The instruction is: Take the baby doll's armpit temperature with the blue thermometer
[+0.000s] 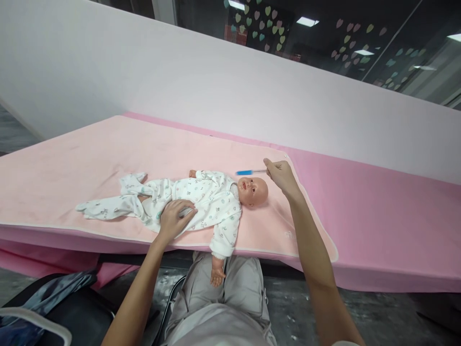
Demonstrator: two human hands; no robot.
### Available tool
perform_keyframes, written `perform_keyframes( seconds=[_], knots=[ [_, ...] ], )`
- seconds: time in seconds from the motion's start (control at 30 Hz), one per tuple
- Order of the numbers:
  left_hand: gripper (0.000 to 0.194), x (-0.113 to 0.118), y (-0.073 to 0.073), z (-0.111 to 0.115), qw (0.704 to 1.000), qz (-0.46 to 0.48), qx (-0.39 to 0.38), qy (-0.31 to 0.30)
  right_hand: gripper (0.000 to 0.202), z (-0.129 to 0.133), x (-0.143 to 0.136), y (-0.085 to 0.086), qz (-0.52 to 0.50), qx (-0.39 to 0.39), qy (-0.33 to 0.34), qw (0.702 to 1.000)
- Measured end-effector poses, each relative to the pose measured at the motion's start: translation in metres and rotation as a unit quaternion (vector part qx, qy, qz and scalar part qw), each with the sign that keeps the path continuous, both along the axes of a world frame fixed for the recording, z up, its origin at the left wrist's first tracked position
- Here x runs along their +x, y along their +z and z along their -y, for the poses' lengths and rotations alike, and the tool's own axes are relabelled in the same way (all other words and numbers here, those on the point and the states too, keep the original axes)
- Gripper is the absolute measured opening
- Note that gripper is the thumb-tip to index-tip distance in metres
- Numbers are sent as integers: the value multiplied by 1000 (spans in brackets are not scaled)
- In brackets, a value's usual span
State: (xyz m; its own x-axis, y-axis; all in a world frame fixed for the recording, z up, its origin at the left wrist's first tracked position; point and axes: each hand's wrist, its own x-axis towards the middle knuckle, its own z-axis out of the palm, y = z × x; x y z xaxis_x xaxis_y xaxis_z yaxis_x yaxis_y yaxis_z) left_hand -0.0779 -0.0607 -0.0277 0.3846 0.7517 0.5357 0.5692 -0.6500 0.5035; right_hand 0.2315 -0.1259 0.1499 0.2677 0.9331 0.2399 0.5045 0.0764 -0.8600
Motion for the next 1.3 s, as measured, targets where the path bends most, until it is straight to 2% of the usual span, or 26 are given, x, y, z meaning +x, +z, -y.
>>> perform_keyframes(
  seconds=[0.17,0.37,0.43,0.5,0.57,0.63,0.8,0.87,0.97,1.03,1.1,1.23,1.3],
  knots=[
    [21,1,0,0,1000,0,-4,6,53,5,3,0,20,-15,-1,1000],
    [20,1,0,0,1000,6,5,4,50,10,-8,6,73,-27,-11,997],
    [19,1,0,0,1000,6,11,3,49,13,-12,6,109,-21,-41,993],
    [19,1,0,1,1000,6,15,1,48,20,-15,1,162,1,-105,981],
    [18,1,1,1,1000,6,18,1,47,32,-18,-13,193,22,-140,971],
    [19,1,1,1,1000,6,18,2,46,49,-20,-37,181,40,-140,973],
    [19,1,0,1,1000,-1,14,3,41,89,-25,-118,146,110,-316,931],
    [20,1,0,2,1000,1,17,2,41,99,-28,-148,173,113,-320,925],
    [20,2,2,3,1000,7,22,1,44,111,-34,-181,261,65,-259,928],
    [20,2,2,3,1000,8,21,0,42,114,-40,-192,322,14,-221,920],
    [20,2,2,2,1000,11,22,-1,34,114,-44,-194,363,-40,-199,910],
    [18,3,-2,2,999,27,27,4,23,103,-47,-183,370,-140,-172,902],
    [25,5,0,7,997,60,29,28,23,95,-45,-172,371,-173,-160,898]
  ],
)
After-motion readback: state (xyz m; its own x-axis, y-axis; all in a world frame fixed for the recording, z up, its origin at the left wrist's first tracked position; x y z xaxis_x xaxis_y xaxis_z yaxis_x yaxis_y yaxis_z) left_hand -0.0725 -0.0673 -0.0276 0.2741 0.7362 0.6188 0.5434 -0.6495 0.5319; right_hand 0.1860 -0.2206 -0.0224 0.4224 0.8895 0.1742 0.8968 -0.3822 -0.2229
